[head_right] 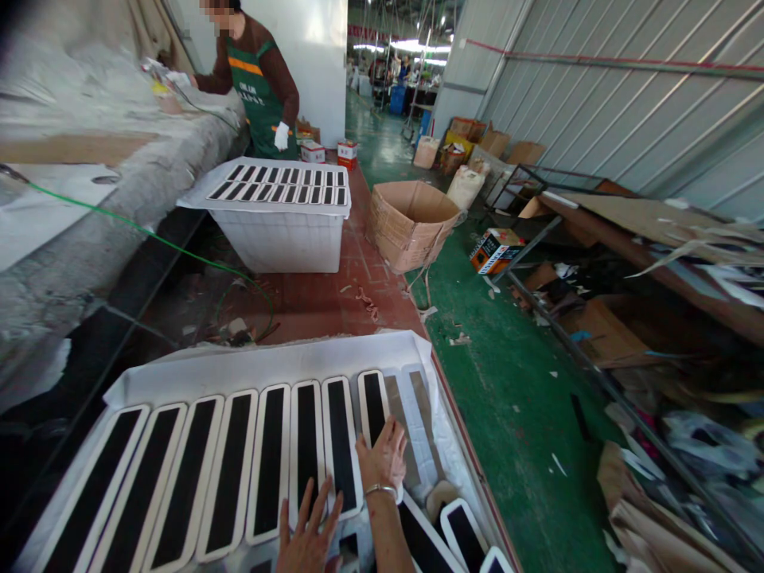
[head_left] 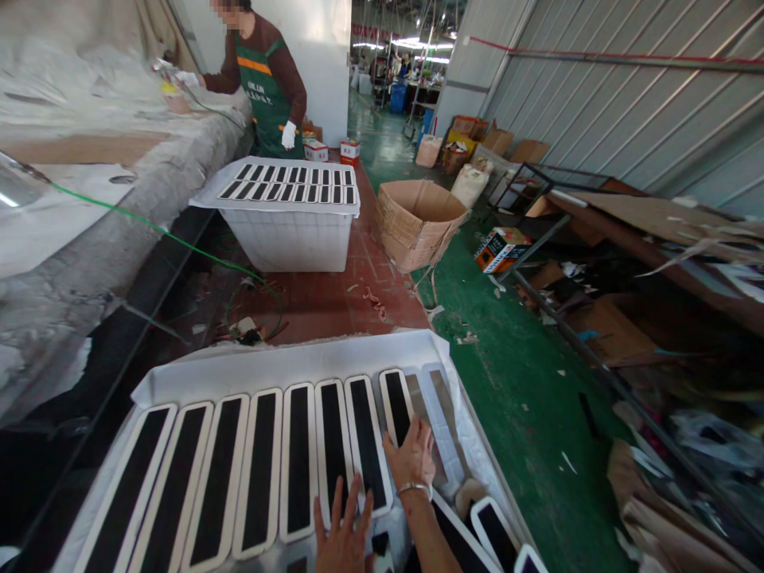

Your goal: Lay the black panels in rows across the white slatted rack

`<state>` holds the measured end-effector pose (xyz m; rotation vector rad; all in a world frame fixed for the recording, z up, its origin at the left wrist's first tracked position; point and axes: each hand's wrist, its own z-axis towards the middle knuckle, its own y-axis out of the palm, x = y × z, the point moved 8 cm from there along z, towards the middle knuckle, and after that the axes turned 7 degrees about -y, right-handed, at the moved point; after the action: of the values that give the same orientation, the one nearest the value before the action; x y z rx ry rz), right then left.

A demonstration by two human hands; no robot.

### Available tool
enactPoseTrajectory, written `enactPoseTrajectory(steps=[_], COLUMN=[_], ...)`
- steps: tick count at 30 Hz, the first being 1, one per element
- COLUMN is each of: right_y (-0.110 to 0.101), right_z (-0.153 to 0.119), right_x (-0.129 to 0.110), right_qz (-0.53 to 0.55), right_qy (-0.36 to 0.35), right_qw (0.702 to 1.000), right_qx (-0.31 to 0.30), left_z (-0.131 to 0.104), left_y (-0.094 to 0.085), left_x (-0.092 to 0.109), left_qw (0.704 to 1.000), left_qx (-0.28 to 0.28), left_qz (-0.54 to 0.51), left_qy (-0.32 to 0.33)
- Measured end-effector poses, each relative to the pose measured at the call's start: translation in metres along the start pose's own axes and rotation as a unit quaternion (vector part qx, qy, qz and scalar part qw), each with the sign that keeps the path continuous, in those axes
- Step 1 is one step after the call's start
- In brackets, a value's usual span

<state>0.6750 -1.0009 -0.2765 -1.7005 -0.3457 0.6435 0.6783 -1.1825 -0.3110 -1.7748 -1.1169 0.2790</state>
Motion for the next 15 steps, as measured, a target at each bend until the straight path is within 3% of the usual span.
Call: enactPoseTrajectory(steps=[6,12,15], right_y=[0.017,0.020,0.018], right_z=[-0.003,0.000,0.001], right_x=[0.007,0.012,0.019], right_qz=[0.034,0.066,0.094], right_qy=[-0.051,-0.061,-0.074], right_qw=[0.997,0.995,0.993], right_qx=[0.051,0.035,0.018], left_z=[-0.001,0.001,0.007], left_y=[0.002,0.005,0.004], left_x=[-0.002,0.015,0.025], left_qw=[1.000,0.995,0.994], left_qx=[-0.009,-0.011,0.007], left_qz=[0.007,-0.049,-0.076], left_qy=[0.005,0.091,0.082])
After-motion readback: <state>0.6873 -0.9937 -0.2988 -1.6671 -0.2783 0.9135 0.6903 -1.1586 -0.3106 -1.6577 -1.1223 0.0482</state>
